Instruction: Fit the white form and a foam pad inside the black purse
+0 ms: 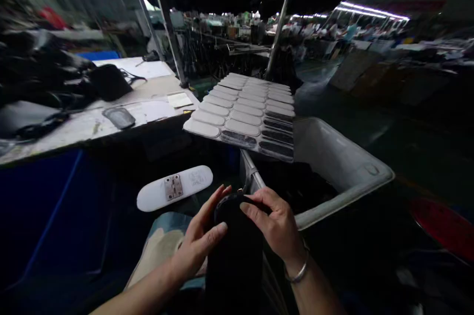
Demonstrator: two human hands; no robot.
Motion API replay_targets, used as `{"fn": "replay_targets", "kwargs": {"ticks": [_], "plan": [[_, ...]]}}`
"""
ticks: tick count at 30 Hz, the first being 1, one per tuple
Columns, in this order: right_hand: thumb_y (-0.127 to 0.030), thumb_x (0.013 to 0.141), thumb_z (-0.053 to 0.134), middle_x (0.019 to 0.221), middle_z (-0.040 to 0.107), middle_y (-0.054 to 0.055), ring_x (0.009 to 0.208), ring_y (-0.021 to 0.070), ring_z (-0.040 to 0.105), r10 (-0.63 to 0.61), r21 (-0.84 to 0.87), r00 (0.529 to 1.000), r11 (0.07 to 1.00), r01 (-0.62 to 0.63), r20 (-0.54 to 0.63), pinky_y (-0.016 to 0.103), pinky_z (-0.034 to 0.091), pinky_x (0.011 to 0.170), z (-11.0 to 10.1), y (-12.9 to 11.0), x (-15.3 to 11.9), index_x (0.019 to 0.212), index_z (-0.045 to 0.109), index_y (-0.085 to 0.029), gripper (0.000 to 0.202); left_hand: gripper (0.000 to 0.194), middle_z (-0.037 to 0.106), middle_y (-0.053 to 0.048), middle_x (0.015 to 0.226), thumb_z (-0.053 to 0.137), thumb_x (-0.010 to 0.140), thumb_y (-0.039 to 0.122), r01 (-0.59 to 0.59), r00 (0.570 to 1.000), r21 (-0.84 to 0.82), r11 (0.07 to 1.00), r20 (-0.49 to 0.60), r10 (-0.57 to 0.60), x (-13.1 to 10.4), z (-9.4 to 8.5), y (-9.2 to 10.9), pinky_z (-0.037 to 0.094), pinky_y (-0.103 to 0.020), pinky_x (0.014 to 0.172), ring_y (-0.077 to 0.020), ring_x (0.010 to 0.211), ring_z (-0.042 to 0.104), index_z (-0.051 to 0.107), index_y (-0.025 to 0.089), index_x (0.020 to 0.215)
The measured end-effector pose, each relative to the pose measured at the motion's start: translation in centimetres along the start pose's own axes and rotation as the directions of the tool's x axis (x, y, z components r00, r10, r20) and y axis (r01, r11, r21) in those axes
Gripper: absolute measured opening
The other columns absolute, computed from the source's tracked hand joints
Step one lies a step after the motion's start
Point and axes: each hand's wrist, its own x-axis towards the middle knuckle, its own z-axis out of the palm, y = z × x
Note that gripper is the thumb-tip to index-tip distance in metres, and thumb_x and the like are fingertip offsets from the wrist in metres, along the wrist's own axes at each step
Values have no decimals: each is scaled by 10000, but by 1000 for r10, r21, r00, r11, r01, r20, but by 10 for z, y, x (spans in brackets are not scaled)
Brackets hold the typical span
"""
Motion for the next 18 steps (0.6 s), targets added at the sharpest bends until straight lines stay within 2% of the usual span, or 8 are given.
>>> {"fn": "replay_targets", "kwargs": {"ticks": [3,6,11,18], "plan": [[-359,830,635,759,534,-24,712,107,513,29,1,1000,1000,-29,10,230,399,651,-2,3,1,776,634,-217,152,523,507,-18,1391,617,850,333,31,994,61,998,-103,-24,-6,1,-5,358,-320,1100,-201,1278,465,467,279,1348],[-351,833,632,762,539,-24,714,110,523,19,-2,1000,1000,-19,23,233,406,654,-1,2,1,778,635,-219,144,425,574,-15,1321,632,842,317,-3,982,145,989,-188,30,-7,1,-8,381,-319,1081,-201,1224,519,567,280,1261],[-316,828,645,767,552,-29,729,105,535,-33,-15,999,999,33,14,230,410,675,5,-4,2,778,645,-226,102,321,621,0,1258,607,861,282,-59,975,228,972,-198,106,-6,1,-7,405,-295,1052,-186,1192,546,632,303,1181],[-313,829,642,736,548,-30,701,101,525,-24,-13,1000,1000,23,-12,232,406,646,11,-5,3,751,644,-219,122,284,660,-28,1175,610,855,309,13,973,211,977,-227,36,-6,-1,-5,434,-310,982,-210,1101,589,662,282,1133]]}}
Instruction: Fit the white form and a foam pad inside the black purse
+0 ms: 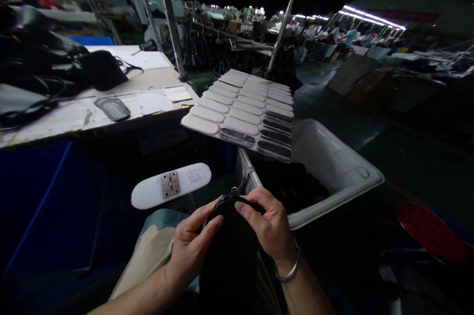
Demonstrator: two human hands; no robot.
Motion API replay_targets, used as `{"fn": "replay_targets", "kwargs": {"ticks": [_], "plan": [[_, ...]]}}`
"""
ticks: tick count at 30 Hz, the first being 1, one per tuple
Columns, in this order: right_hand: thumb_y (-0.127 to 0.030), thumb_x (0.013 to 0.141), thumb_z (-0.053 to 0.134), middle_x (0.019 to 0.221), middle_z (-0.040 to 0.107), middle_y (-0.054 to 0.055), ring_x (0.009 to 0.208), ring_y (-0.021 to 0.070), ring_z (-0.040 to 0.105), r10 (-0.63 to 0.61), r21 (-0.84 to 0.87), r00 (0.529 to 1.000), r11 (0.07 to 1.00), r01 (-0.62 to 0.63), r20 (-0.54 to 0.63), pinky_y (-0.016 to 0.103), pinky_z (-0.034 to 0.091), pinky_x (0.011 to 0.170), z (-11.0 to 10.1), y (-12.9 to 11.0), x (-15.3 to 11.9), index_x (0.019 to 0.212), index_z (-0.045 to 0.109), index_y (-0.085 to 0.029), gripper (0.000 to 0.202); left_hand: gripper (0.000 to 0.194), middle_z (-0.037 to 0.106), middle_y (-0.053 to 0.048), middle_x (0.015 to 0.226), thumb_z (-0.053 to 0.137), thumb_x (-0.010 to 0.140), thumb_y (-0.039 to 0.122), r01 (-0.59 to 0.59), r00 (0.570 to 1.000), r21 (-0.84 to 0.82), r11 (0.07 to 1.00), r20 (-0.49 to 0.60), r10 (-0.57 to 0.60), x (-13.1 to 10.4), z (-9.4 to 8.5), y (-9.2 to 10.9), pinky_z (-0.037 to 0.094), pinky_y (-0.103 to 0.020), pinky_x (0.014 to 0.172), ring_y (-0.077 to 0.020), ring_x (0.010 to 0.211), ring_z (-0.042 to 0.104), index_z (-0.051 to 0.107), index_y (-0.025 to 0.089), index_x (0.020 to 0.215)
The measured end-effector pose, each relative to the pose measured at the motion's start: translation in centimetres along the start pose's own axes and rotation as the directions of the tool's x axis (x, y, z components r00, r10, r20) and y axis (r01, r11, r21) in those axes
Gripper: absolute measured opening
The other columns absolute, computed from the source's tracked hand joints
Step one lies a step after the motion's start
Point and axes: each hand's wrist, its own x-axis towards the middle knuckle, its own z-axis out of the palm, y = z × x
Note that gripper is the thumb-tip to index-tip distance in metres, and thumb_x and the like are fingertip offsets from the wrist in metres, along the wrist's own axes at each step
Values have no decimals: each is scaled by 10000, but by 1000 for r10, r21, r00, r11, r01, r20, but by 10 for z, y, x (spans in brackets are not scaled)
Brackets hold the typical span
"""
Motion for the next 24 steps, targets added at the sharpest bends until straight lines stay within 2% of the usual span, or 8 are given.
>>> {"fn": "replay_targets", "kwargs": {"ticks": [3,7,14,18,22,24], "plan": [[-315,825,644,728,554,-25,692,104,525,-9,-11,1000,1000,9,11,237,407,639,0,-1,3,752,655,-214,125,296,652,-27,1032,629,837,351,48,998,-4,999,30,-48,9,-1,4,457,-272,858,-180,961,598,664,273,1120],[-324,825,640,728,559,-18,692,112,531,-16,4,1000,1000,16,0,247,416,645,1,-3,6,757,657,-208,136,307,526,-9,849,639,818,401,78,995,14,997,66,-78,23,-1,14,416,-235,722,-134,809,520,689,273,1093],[-288,810,658,727,564,-13,699,111,545,-81,17,997,997,81,-11,251,418,651,-3,-5,4,742,644,-185,124,337,465,-14,828,695,764,410,120,985,22,993,125,-122,37,-1,22,365,-240,672,-138,801,473,708,270,1069],[-281,808,662,733,563,-11,709,112,553,-76,53,997,996,77,-28,249,431,658,-3,-4,3,756,655,-186,108,262,469,-5,793,717,748,391,141,986,8,990,85,-141,37,3,21,345,-230,639,-120,754,466,739,258,973],[-288,828,640,786,592,8,769,127,579,-97,28,994,995,99,-57,262,459,708,-2,-1,0,863,691,-196,111,204,456,4,764,721,744,378,129,991,19,991,46,-130,37,5,24,346,-223,632,-115,739,467,744,235,888],[-292,824,646,837,609,21,818,138,587,-108,-8,992,994,108,-66,272,468,745,-2,0,-2,942,694,-206,154,197,462,3,768,710,753,383,129,989,52,990,63,-132,39,4,26,354,-224,639,-116,741,472,737,220,861]]}}
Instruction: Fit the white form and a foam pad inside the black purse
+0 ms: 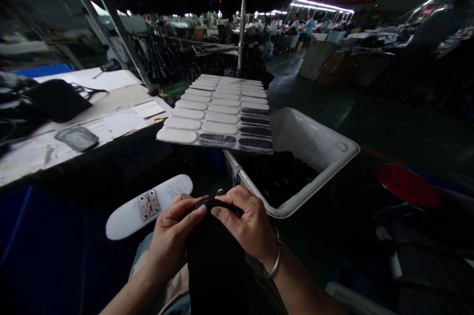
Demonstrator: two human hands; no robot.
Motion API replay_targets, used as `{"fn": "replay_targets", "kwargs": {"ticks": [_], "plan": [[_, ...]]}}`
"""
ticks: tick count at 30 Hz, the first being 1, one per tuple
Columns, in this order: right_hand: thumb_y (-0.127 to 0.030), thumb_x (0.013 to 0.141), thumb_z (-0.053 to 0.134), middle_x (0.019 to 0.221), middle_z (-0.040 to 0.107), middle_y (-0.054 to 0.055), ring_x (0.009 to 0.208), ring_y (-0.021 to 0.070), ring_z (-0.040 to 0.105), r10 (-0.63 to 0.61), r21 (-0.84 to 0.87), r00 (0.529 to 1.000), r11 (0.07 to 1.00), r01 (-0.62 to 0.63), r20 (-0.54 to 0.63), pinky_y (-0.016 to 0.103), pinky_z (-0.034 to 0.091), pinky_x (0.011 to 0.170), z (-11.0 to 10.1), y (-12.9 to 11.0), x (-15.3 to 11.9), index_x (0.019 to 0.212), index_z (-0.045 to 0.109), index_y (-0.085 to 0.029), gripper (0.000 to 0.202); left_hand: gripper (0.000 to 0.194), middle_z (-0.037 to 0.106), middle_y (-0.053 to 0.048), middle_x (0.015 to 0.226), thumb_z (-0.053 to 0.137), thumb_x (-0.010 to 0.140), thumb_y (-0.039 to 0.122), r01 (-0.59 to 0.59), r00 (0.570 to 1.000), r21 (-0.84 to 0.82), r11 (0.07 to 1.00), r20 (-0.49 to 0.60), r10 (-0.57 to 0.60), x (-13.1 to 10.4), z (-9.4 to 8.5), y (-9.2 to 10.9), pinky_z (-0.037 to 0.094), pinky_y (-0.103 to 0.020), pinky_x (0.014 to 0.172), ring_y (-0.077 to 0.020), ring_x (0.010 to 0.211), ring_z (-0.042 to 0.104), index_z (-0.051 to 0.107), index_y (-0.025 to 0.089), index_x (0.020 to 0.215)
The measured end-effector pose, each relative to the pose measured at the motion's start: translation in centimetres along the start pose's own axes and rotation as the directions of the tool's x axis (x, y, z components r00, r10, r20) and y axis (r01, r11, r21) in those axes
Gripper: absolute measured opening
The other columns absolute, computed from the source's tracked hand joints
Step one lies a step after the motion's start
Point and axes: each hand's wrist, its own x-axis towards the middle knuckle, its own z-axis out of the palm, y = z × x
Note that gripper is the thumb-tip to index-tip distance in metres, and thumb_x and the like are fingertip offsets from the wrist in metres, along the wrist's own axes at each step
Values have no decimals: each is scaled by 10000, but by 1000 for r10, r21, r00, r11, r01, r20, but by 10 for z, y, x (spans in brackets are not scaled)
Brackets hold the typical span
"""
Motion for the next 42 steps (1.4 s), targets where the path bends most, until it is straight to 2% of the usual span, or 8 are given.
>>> {"fn": "replay_targets", "kwargs": {"ticks": [5,9,13,17,22,28,34,42], "plan": [[-315,789,684,912,631,40,846,156,595,42,-35,999,999,-41,8,286,484,750,-6,-1,-6,1038,679,-215,269,327,513,-11,843,725,733,398,9,993,67,998,113,-16,7,-3,6,390,-237,688,-147,808,512,709,236,1016],[-330,805,663,867,629,35,833,160,601,77,-8,997,997,-77,4,293,488,763,-10,-2,-6,964,690,-206,203,341,525,-26,843,737,721,391,-12,996,31,999,88,9,6,1,6,421,-251,733,-161,833,522,728,210,1010],[-330,813,653,886,625,23,822,148,596,94,-19,996,995,-94,-7,271,487,744,-17,3,-7,948,676,-225,172,388,623,-38,998,753,720,323,-7,998,-78,997,67,13,-3,8,-2,440,-270,858,-188,971,571,682,241,1093],[-318,809,667,912,602,5,822,130,584,61,-73,998,995,-62,-18,246,493,736,-26,12,-12,1141,620,-288,337,440,640,-44,1148,766,705,240,41,997,-282,959,79,-20,-11,9,-14,446,-287,926,-201,1073,583,612,247,1117],[-297,818,658,1017,594,39,920,155,586,-6,-184,1000,983,7,6,268,510,778,-31,17,-12,1138,637,-285,321,356,631,-66,1195,615,760,154,65,988,-407,911,156,0,-9,4,-24,397,-337,1007,-230,1153,549,607,210,1111],[-334,829,634,1093,577,64,979,177,586,89,-174,995,980,-94,-38,286,545,769,-20,39,-7,1125,635,-261,305,509,583,-72,1304,544,749,169,194,971,-504,841,222,-91,7,8,-52,337,-380,1051,-269,1239,486,568,194,1257],[-357,844,606,1118,578,74,1017,187,579,112,-144,994,984,-108,15,301,557,770,-1,48,2,1136,618,-244,313,514,659,-116,1178,585,741,273,297,945,-629,719,302,-126,23,5,-67,397,-372,970,-273,1078,601,591,147,1240],[-286,815,653,1028,550,49,930,162,572,-54,-347,983,931,112,173,293,518,769,-19,28,16,1064,654,-258,250,366,620,-87,1242,572,784,286,63,966,-420,905,255,51,30,0,-65,267,-403,1091,-286,1247,464,681,177,1115]]}}
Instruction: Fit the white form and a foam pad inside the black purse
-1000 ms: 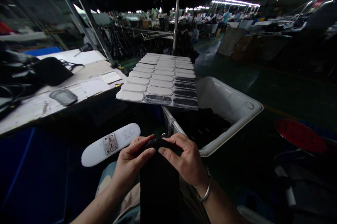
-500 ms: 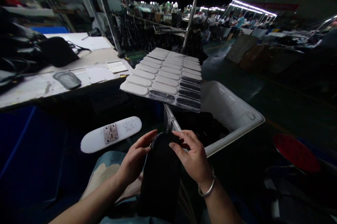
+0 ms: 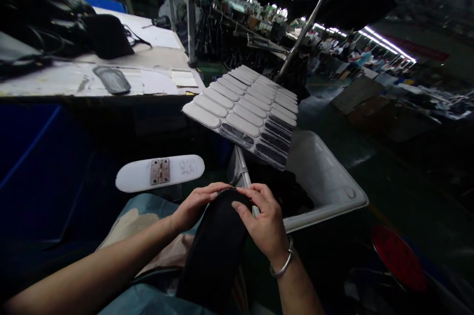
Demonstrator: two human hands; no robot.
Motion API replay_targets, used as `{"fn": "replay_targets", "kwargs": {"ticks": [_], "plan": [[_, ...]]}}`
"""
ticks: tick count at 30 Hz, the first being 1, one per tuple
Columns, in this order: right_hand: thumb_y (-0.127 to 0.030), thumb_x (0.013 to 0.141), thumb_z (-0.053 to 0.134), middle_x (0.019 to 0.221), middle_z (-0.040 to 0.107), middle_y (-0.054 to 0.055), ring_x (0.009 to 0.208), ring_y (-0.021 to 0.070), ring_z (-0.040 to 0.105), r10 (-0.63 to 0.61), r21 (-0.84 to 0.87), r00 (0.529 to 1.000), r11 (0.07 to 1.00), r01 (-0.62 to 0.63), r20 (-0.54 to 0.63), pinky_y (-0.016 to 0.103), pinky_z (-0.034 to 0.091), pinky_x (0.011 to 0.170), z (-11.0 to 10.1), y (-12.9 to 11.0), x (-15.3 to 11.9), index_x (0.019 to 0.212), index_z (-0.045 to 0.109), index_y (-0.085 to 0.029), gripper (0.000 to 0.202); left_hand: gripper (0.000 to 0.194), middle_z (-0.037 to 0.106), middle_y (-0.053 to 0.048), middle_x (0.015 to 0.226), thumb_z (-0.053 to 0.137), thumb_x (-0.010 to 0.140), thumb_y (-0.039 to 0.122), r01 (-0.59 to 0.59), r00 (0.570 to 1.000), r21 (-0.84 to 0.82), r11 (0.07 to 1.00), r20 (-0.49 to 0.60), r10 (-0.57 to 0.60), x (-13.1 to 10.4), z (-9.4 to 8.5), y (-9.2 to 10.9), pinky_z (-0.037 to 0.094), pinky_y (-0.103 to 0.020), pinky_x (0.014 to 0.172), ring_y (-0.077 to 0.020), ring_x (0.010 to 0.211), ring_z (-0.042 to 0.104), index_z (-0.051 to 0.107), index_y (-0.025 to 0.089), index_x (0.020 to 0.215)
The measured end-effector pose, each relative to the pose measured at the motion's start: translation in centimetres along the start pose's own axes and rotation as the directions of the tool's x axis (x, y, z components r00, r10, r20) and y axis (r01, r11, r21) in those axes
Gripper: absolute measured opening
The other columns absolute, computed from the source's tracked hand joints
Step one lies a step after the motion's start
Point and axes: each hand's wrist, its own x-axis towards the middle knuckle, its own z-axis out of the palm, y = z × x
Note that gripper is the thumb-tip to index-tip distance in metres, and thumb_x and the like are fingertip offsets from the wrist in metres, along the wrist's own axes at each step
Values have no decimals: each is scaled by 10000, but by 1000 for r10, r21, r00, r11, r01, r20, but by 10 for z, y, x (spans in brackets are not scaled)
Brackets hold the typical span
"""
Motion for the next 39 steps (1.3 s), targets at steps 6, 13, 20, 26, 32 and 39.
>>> {"fn": "replay_targets", "kwargs": {"ticks": [6,13,20,26,32,39], "plan": [[-248,837,621,918,568,38,868,166,569,-17,-107,997,994,9,-69,308,482,768,-11,-17,1,846,639,-228,28,366,617,-83,1203,490,838,285,-123,983,80,989,144,110,2,9,4,296,-413,1063,-273,1176,502,669,207,1148],[-138,868,535,836,573,27,839,168,553,-197,-127,979,971,202,48,323,459,767,-5,-21,-3,848,553,-215,81,374,634,-76,1173,512,844,407,-44,971,11,999,236,41,32,13,4,293,-384,1069,-275,1171,511,701,190,1083],[-85,840,538,835,551,5,861,155,557,-293,72,947,956,285,134,420,426,981,-18,-15,-7,876,529,-220,140,407,710,-89,1032,504,848,442,83,938,-31,996,341,-67,40,23,4,373,-382,1002,-284,1057,605,712,167,1063],[-83,817,553,818,539,-16,807,138,561,-303,143,943,948,283,139,537,265,1125,-26,-19,-10,869,537,-226,152,410,668,-52,1160,391,922,399,-76,906,135,988,423,12,33,27,22,340,-362,1037,-267,1139,563,655,210,1173],[-78,807,560,781,543,-28,774,130,569,-328,168,929,939,301,169,553,248,1133,-29,-25,-10,845,539,-224,153,422,661,-64,1161,378,936,393,-93,907,169,981,421,13,27,33,29,351,-354,1024,-263,1116,568,640,187,1195],[-82,765,661,758,580,-22,774,129,580,-291,-72,956,955,288,-35,458,399,1027,-23,-23,-4,818,570,-200,159,410,636,-79,1190,398,944,384,-47,918,154,987,397,-18,21,30,34,344,-341,1019,-255,1137,540,625,163,1205]]}}
